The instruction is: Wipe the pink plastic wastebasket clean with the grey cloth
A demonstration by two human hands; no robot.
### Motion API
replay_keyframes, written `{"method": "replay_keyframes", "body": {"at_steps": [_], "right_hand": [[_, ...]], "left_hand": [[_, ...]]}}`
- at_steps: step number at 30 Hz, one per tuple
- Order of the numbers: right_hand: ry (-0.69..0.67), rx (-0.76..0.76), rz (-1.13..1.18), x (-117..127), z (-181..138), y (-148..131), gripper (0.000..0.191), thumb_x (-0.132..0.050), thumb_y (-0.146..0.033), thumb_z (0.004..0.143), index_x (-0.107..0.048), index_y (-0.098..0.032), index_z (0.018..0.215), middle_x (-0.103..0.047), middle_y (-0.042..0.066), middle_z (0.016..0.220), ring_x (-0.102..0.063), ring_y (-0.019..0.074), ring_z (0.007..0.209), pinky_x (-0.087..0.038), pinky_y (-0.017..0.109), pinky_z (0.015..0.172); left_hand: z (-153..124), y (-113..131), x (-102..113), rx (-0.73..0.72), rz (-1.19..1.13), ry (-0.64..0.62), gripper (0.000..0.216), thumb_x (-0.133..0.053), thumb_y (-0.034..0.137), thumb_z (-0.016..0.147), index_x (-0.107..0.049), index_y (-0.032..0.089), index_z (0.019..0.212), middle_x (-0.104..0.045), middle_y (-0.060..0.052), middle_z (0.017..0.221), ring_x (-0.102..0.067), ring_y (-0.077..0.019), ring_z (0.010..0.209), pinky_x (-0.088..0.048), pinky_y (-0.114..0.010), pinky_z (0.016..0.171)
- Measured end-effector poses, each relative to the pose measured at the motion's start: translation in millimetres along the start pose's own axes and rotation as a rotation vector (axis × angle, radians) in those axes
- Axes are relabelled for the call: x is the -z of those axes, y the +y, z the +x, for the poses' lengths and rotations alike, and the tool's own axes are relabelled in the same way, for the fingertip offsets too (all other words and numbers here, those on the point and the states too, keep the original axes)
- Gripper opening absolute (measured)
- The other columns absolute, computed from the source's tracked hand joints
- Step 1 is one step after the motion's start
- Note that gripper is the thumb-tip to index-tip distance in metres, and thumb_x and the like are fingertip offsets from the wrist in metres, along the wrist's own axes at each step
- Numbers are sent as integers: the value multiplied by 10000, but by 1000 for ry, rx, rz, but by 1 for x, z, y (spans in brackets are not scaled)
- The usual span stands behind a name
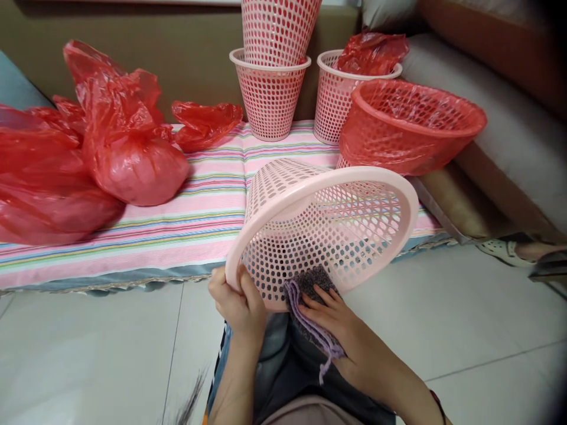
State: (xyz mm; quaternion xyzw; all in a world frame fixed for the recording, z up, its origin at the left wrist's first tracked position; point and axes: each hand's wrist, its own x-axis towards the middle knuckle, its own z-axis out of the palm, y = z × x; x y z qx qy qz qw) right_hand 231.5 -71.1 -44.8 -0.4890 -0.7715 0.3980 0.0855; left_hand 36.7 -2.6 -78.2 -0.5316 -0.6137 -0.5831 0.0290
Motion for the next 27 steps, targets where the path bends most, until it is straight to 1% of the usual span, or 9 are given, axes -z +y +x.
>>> {"method": "replay_keyframes", "body": {"at_steps": [3, 6, 9, 12, 15, 18, 21, 24, 27], "right_hand": [[-19, 27, 110, -1, -15, 0, 797, -491, -29, 686, -446, -259, 1447, -384, 36, 1537, -190, 264, 1481, -157, 584, 1194], [1, 122, 293, -3, -26, 7, 623, -534, -114, 809, -503, -290, 1406, -473, 39, 1480, -282, 265, 1451, -203, 555, 1190], [32, 158, 413, 0, -35, 9, 464, -547, -247, 901, -553, -299, 1362, -552, 50, 1416, -394, 248, 1398, -285, 499, 1173], [93, 144, 474, 9, -42, 5, 437, -600, -307, 907, -569, -289, 1342, -583, 74, 1383, -451, 248, 1361, -352, 469, 1145], [202, 115, 528, 18, -42, -1, 437, -642, -289, 892, -578, -327, 1323, -609, 66, 1353, -521, 236, 1305, -435, 421, 1092], [349, 156, 533, 27, -26, -4, 450, -638, -261, 896, -562, -349, 1331, -605, 54, 1360, -564, 220, 1261, -467, 389, 1067], [429, 237, 500, 40, 4, -6, 447, -617, -249, 907, -552, -338, 1341, -583, 45, 1386, -524, 215, 1300, -402, 412, 1122], [509, 272, 410, 58, 41, -6, 418, -626, -265, 895, -587, -286, 1310, -590, 58, 1374, -504, 224, 1315, -352, 431, 1151], [553, 286, 347, 70, 76, -1, 394, -610, -288, 890, -610, -230, 1280, -635, 79, 1307, -578, 227, 1225, -425, 412, 1088]], "left_hand": [[11, 1, 2, -43, 5, -7, 112, -562, 166, 858, -470, 188, 919, -452, 23, 822, -475, -115, 714, -375, -268, 664], [28, -2, 6, -91, 28, -36, 102, -558, 193, 862, -495, 187, 942, -488, 11, 835, -506, -124, 733, -393, -271, 681], [47, -5, 13, -128, 71, -90, 124, -568, 227, 861, -534, 187, 973, -528, -3, 839, -532, -136, 742, -412, -276, 692], [66, -2, 22, -203, 118, -123, 151, -576, 225, 866, -576, 192, 1013, -544, -5, 819, -525, -135, 721, -415, -273, 689], [82, 9, 31, -303, 144, -151, 179, -599, 199, 866, -623, 209, 1043, -512, 13, 742, -465, -122, 648, -393, -259, 647], [95, 25, 38, -364, 138, -184, 259, -607, 174, 869, -646, 232, 1118, -531, 0, 760, -494, -132, 680, -397, -258, 651], [106, 40, 41, -388, 143, -217, 331, -607, 185, 879, -643, 275, 1196, -557, -17, 836, -539, -140, 725, -395, -255, 640], [119, 50, 40, -423, 173, -279, 351, -603, 232, 893, -632, 314, 1233, -578, -26, 907, -564, -152, 765, -390, -259, 627], [129, 53, 38, -443, 175, -378, 382, -598, 312, 901, -596, 286, 1282, -590, -42, 971, -577, -176, 837, -413, -274, 669]]}}
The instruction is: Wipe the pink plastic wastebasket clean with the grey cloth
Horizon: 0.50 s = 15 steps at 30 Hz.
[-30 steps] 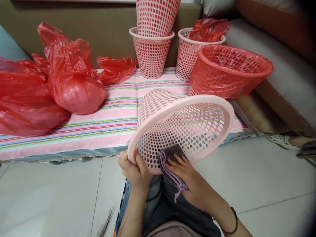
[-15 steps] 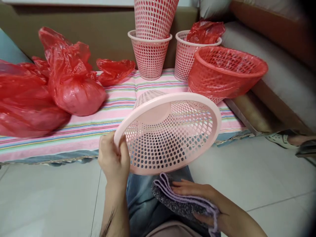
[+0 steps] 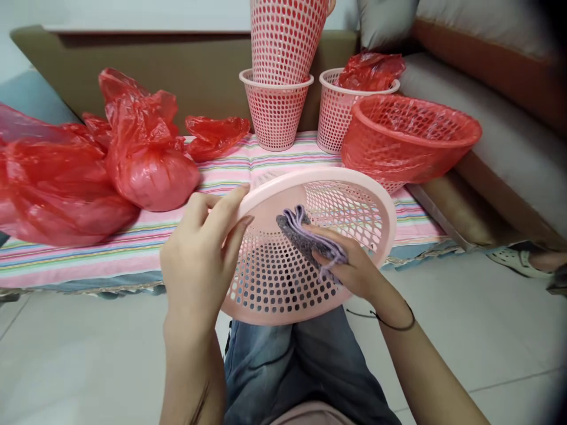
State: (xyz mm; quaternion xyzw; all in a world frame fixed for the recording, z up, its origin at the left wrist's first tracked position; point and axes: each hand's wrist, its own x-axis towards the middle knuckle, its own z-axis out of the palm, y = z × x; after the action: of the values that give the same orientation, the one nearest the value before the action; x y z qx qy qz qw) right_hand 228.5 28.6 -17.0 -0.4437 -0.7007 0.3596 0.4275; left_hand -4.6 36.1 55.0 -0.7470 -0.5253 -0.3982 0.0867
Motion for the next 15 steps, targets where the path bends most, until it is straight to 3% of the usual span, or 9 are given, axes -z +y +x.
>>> {"method": "replay_keyframes", "body": {"at_steps": [3, 5, 11, 15], "right_hand": [[-25, -22, -60, -8, 19, 17, 394, -588, -272, 889, -608, -204, 1276, -658, 85, 1267, -618, 229, 1156, -469, 409, 1029], [-42, -61, -131, -14, 22, 29, 380, -569, -226, 883, -618, -197, 1258, -665, 87, 1256, -618, 238, 1153, -462, 427, 1029], [-172, -183, -259, -26, 11, 50, 492, -542, -105, 820, -594, -215, 1297, -630, 81, 1318, -589, 253, 1204, -431, 459, 1060], [-249, -156, -288, -27, 11, 51, 460, -543, -129, 838, -602, -207, 1288, -621, 90, 1331, -577, 254, 1223, -408, 457, 1078]], "left_hand": [[-8, -4, -3, 56, -113, -36, 527, -647, 396, 860, -511, 239, 1344, -591, -53, 1026, -552, -162, 800, -442, -290, 710], [-28, -5, -10, 188, -181, 5, 573, -705, 394, 809, -496, 234, 1317, -594, -37, 1018, -533, -139, 753, -456, -280, 710], [-105, 3, -47, 609, -333, 335, 216, -702, 289, 795, -542, 195, 904, -512, 39, 791, -524, -87, 635, -443, -216, 590], [-113, 4, -58, 628, -333, 474, 177, -692, 275, 803, -543, 183, 829, -507, 52, 732, -503, -76, 605, -430, -209, 580]]}}
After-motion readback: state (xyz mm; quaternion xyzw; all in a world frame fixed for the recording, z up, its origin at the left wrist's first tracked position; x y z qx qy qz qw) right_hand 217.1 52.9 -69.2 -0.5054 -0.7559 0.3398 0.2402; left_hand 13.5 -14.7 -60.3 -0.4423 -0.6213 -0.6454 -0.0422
